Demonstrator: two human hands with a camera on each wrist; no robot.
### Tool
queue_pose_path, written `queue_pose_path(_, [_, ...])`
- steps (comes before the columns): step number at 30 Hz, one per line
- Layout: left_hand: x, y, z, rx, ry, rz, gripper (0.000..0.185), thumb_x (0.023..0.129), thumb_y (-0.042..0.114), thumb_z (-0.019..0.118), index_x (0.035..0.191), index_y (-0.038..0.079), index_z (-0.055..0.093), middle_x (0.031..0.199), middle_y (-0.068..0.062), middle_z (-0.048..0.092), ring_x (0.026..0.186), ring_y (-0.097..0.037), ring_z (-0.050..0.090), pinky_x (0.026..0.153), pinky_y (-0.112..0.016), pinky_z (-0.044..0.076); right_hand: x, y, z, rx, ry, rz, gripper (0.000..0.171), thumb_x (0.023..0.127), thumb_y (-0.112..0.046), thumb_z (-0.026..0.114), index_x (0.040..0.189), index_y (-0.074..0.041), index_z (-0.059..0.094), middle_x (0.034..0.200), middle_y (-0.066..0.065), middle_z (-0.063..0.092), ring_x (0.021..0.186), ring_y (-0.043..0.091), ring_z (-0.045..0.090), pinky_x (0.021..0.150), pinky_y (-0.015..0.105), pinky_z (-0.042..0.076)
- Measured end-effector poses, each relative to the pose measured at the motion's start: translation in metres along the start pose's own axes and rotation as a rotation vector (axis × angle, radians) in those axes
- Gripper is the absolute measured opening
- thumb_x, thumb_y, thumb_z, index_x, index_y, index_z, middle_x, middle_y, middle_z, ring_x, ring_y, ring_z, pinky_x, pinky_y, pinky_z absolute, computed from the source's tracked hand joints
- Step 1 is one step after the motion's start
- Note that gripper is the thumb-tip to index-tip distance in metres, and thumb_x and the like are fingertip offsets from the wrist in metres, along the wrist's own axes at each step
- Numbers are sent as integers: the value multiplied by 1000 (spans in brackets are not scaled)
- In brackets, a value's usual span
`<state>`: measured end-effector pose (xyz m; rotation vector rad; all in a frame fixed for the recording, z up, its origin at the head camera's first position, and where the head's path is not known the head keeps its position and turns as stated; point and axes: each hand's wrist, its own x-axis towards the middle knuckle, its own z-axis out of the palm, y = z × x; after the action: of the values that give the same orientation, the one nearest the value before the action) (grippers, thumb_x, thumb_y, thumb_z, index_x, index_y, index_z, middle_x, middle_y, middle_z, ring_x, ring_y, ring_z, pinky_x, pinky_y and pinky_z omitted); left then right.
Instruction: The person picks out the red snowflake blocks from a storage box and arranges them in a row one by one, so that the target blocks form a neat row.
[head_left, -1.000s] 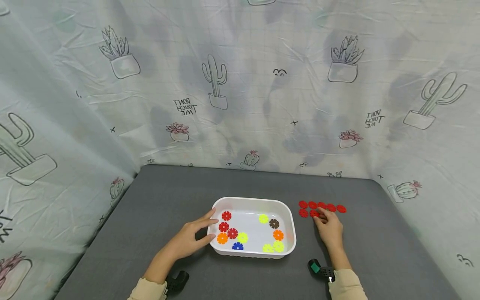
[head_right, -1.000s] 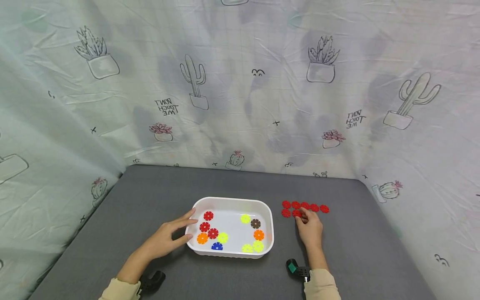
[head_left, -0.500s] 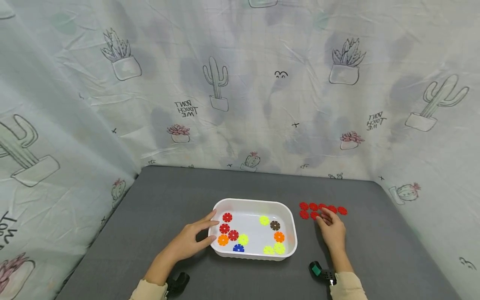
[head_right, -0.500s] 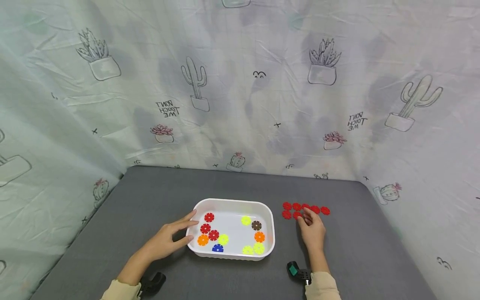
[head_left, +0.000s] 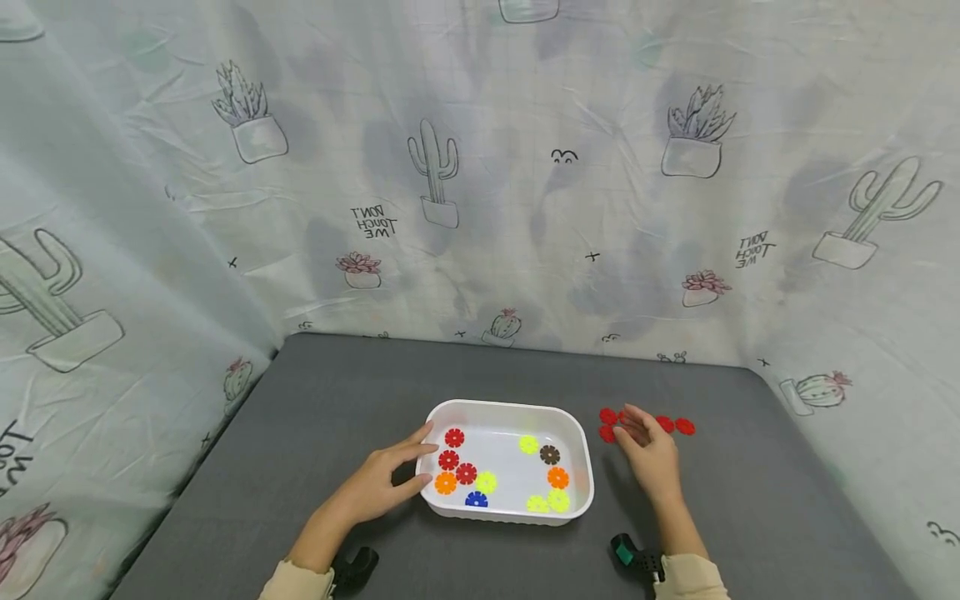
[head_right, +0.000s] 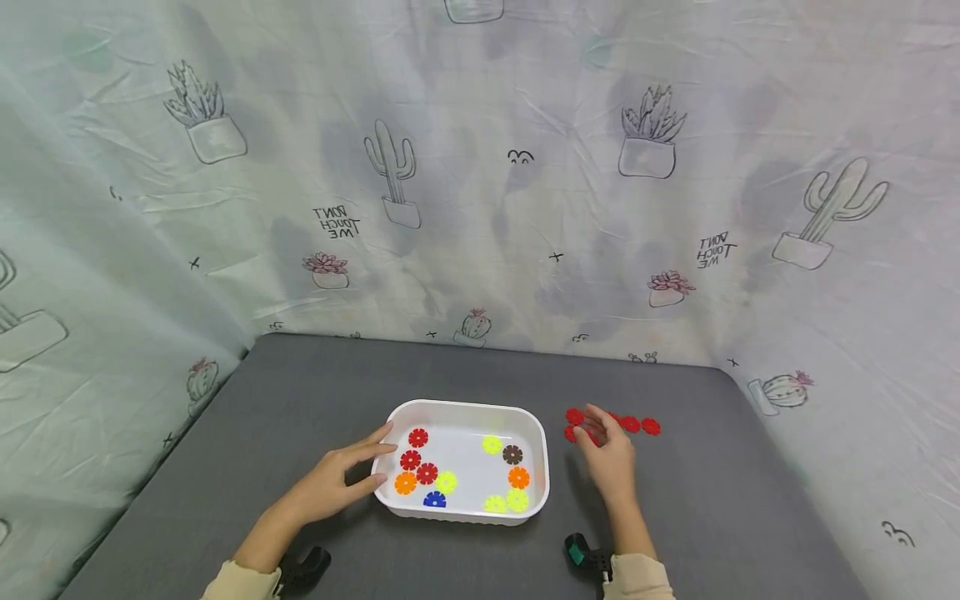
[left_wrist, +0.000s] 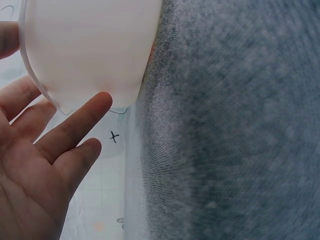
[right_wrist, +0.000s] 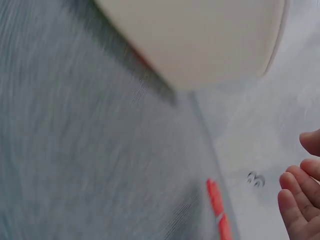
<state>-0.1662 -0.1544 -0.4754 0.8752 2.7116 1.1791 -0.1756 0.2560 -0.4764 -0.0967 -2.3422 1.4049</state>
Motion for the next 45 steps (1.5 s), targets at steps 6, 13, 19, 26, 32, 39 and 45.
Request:
queue_pose_path(6, [-1,-1,2,6,7,-14,46,86,39,56,126,18,52,144,6,31,128,-18,36,98,-49,36,-5,-22,4,-12,-89,-74,45,81,-15,65,123,-2,52,118,14,58,104,27,56,80,3,41])
queue_pose_path(13, [0,-2,2,-11,16,-5,48,84,42,57,126,20,52,145,7,30,129,-17,34,99,-49,35,-15,-50,17,54,-204,-105,46,82,-15,65,124,-2,50,121,11,56,109,23,54,86,9,42])
queue_pose_path(19, [-1,-1,3,-7,7,-5,47,85,43,55,126,19,52,144,6,31,128,-17,36,98,-48,36,-25,-65,33,159,-303,-109,45,82,-16,65,123,-4,50,122,11,55,111,24,53,92,23,44])
queue_pose_path(26, [-2,-1,5,1,21,-5,47,85,43,55,126,19,53,144,6,32,127,-17,38,98,-47,38,-24,-93,59,204,-455,-96,45,83,-19,64,123,-5,50,124,11,54,113,26,52,95,37,42])
queue_pose_path(32, [-1,0,4,-4,8,-13,47,86,42,55,126,19,53,144,5,31,128,-17,37,98,-48,37,-23,-132,80,184,-546,-112,43,83,-12,63,122,0,49,122,16,54,112,31,51,95,46,40])
queue_pose_path(39, [0,-1,4,-8,6,-15,45,86,37,56,126,18,53,144,3,32,127,-19,38,98,-50,36,-14,-119,120,99,-651,-156,43,83,-17,64,122,-8,50,120,8,56,111,25,53,94,40,43])
queue_pose_path(45, [0,-2,3,-6,9,-8,44,86,38,56,125,18,53,144,3,32,127,-19,39,97,-50,37,-13,-120,132,62,-697,-138,40,82,-10,62,120,-1,51,118,17,57,108,31,54,93,46,43])
